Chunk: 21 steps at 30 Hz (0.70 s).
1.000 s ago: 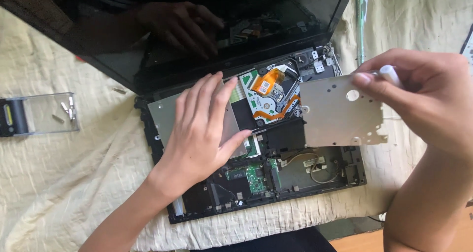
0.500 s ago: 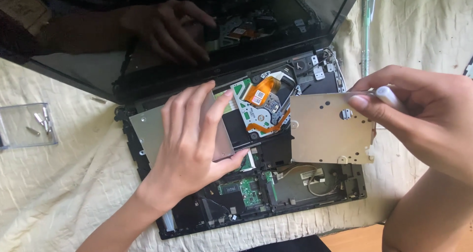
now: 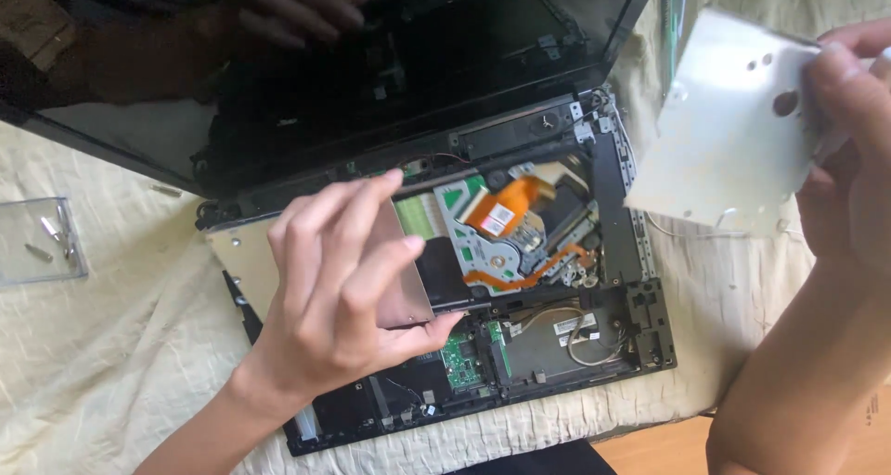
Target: Repairing a laptop by removing internal components and reconnecting internal cables using a small tool.
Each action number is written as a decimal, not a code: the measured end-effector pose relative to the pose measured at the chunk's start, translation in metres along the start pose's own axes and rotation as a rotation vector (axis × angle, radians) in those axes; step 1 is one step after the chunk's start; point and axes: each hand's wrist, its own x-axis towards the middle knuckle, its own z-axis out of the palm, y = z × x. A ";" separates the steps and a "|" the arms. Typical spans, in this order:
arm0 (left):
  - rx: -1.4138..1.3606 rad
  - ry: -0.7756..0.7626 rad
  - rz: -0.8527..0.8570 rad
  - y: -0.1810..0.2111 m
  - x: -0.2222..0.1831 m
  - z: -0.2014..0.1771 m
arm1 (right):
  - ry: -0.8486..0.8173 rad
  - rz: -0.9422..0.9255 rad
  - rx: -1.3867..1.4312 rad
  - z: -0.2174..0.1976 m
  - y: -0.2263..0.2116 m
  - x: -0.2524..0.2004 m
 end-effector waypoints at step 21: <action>0.357 -0.142 0.293 0.024 0.026 -0.086 | -0.060 -0.097 -0.027 -0.006 0.026 0.008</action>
